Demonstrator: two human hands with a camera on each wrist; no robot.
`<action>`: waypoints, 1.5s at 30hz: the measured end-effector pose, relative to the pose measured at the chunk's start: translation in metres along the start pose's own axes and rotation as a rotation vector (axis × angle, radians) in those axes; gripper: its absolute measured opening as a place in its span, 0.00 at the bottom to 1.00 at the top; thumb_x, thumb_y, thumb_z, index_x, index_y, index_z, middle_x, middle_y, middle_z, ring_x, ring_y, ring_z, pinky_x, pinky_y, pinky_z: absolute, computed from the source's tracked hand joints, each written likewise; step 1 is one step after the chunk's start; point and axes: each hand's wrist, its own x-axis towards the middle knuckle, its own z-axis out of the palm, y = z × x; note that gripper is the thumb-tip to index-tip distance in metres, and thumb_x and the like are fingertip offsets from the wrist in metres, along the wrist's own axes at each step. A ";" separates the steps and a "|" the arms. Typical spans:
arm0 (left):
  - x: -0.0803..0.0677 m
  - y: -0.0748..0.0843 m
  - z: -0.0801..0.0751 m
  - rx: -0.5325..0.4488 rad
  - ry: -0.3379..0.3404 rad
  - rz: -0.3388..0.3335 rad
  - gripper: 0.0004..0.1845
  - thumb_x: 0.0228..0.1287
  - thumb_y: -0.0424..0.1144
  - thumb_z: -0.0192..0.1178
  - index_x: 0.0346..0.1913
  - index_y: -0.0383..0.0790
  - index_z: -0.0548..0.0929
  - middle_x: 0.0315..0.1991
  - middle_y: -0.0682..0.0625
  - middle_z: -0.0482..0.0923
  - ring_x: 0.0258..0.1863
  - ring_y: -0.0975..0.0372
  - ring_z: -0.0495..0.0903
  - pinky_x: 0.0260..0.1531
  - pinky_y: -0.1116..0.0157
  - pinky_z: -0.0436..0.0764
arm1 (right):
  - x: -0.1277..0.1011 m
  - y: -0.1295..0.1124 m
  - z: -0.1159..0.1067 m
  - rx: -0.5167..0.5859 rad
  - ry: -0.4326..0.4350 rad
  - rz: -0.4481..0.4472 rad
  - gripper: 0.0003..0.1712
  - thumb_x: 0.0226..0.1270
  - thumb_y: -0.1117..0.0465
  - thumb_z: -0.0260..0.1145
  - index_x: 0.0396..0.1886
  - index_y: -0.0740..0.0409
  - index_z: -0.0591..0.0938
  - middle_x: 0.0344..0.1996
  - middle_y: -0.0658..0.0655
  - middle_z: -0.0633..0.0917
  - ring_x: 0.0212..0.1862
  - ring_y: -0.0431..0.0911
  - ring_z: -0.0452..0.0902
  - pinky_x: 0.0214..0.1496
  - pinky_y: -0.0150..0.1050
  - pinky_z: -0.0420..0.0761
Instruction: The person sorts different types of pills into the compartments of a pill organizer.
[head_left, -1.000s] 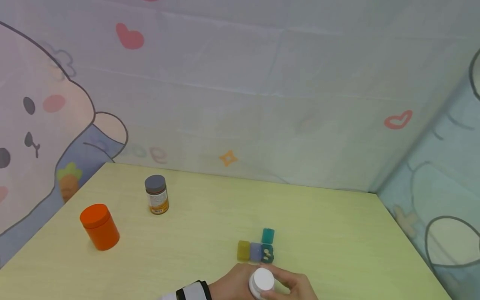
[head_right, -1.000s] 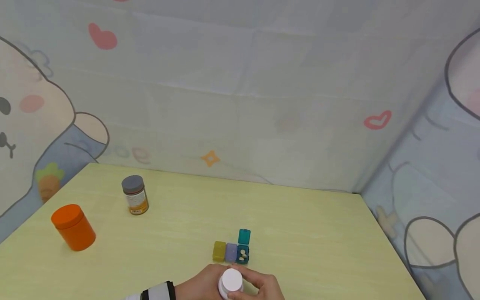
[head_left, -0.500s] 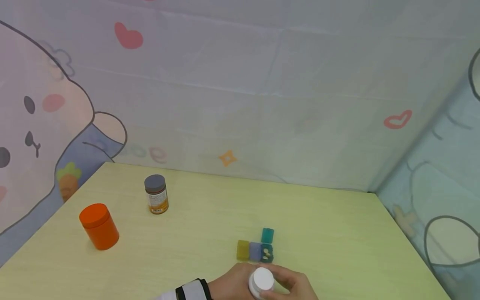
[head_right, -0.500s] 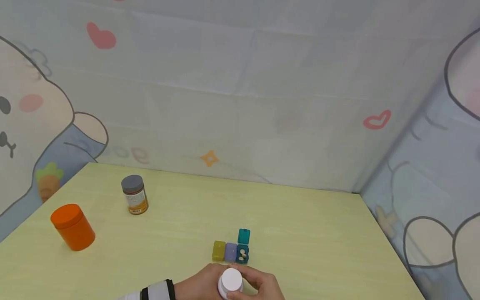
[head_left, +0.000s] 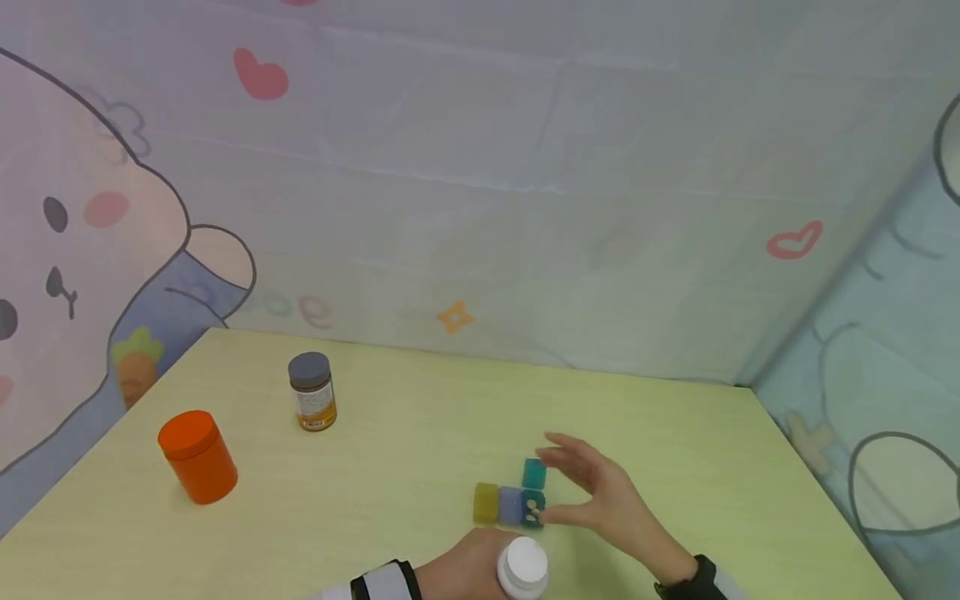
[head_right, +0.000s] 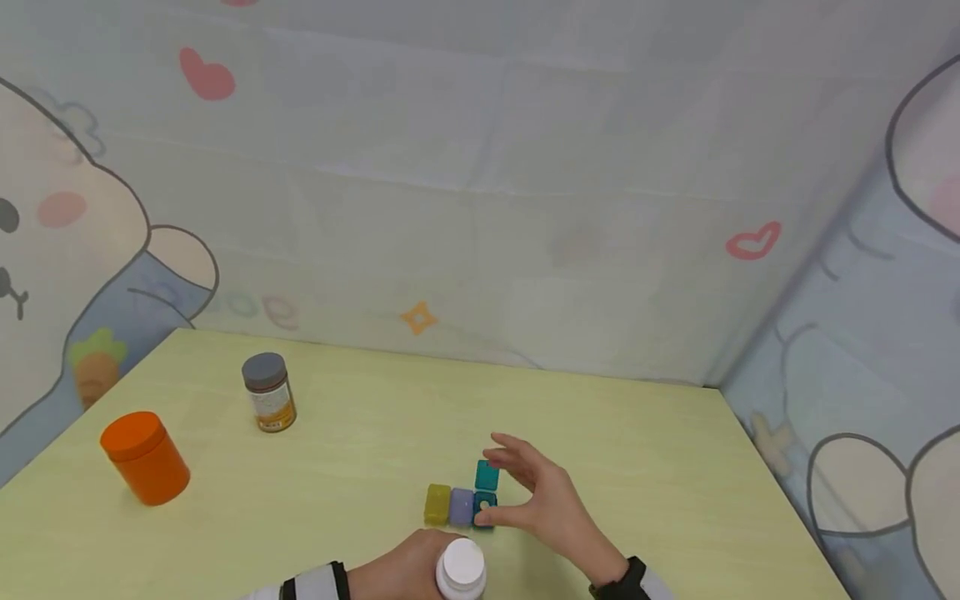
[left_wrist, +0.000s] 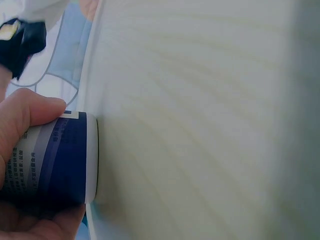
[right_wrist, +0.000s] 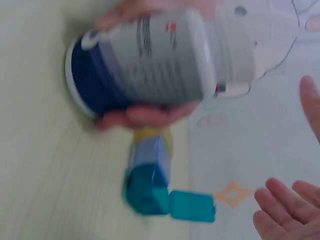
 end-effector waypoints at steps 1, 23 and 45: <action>0.001 -0.003 0.000 0.003 -0.006 -0.001 0.16 0.52 0.31 0.75 0.45 0.40 0.85 0.36 0.63 0.83 0.37 0.77 0.76 0.45 0.74 0.76 | 0.004 0.003 -0.001 -0.021 0.022 0.033 0.48 0.53 0.67 0.80 0.71 0.72 0.66 0.61 0.74 0.79 0.64 0.44 0.79 0.68 0.45 0.77; 0.026 -0.060 0.006 -0.042 -0.057 -0.035 0.16 0.58 0.42 0.75 0.48 0.55 0.84 0.41 0.65 0.84 0.41 0.74 0.79 0.48 0.71 0.78 | 0.015 0.054 0.023 -0.153 -0.046 0.395 0.43 0.42 0.71 0.82 0.59 0.79 0.72 0.46 0.63 0.83 0.49 0.52 0.80 0.58 0.52 0.82; -0.002 0.040 -0.032 0.139 -0.005 0.155 0.32 0.54 0.31 0.76 0.63 0.38 0.77 0.59 0.46 0.82 0.57 0.70 0.77 0.61 0.69 0.73 | 0.015 0.057 0.020 -0.208 -0.065 0.369 0.28 0.45 0.73 0.78 0.49 0.75 0.79 0.42 0.61 0.86 0.45 0.52 0.82 0.51 0.48 0.85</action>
